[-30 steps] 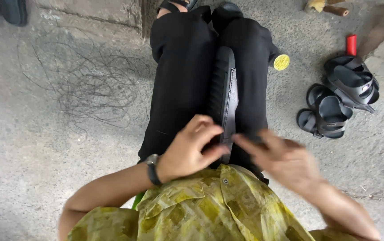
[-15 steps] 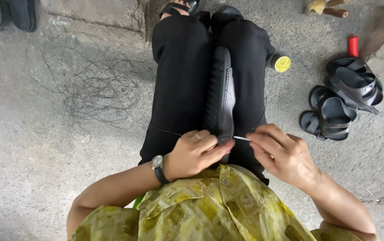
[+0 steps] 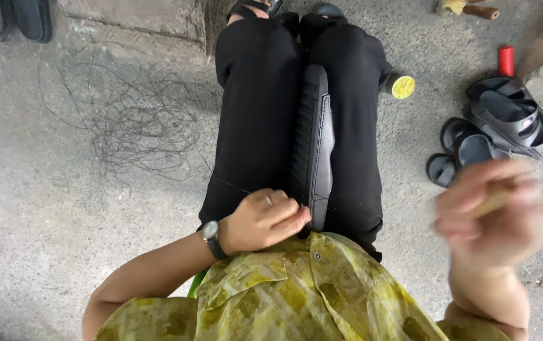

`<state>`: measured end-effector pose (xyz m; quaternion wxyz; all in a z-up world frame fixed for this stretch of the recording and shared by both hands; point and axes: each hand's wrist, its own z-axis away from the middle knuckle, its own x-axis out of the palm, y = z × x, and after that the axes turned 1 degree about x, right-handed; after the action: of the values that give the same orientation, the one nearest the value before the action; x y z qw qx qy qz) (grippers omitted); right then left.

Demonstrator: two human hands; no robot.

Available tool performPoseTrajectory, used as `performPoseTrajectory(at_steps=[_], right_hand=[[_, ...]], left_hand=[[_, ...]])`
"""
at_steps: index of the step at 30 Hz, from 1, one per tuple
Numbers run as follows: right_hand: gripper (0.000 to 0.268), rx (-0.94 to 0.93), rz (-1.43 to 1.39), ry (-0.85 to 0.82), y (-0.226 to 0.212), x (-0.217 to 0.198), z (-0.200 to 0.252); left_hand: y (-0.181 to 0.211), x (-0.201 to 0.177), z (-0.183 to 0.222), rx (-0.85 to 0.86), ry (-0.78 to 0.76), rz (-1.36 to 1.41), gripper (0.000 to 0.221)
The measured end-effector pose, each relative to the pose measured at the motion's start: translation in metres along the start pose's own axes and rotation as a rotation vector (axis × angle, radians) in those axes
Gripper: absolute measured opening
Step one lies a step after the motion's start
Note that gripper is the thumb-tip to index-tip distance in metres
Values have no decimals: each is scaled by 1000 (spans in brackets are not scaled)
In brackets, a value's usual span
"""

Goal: Hand-sewing a replacement sole onto a shoe using a needle and thread.

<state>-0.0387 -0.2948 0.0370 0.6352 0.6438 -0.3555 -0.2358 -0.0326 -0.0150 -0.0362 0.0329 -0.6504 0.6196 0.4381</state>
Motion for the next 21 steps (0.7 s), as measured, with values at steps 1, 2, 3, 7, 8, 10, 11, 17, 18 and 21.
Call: performPoseTrajectory(at_steps=[1,2,3,7,8,10,11,17,18,21], right_hand=[[31,68,-595,-134,-1,2,-3],[46,139,-1187,-266,-3,6,-6],[46,142,-1181,-265,-6,9,-10],[68,192,-2866,-446,-9,-8,-32],[39,52,-2732,-249,-9,-18,-41],[29,149,-2823,-345,-18,-27,-26],[20,252,-2907,-446,-22,-31,-19],[23,380,-2991,-613,-50,-46,-25],[23,382,-2989,-604,-45,-42,-30],[28,268,-2604,-295,-30,-37,-31]], left_hand=[[0,0,5,-159,-83,-4,14],[-1,2,8,-314,-166,-11,24],[-3,-2,4,-309,-162,-11,24],[-5,-22,-15,-580,-433,113,34],[-6,-28,-22,-639,-389,378,28],[-14,-36,-41,-699,-276,649,19],[-17,-40,-50,-750,-154,919,19],[-76,6,-60,-1069,211,1320,43],[-80,-5,-68,-1062,211,1317,43],[-84,-37,-74,-862,56,979,38]])
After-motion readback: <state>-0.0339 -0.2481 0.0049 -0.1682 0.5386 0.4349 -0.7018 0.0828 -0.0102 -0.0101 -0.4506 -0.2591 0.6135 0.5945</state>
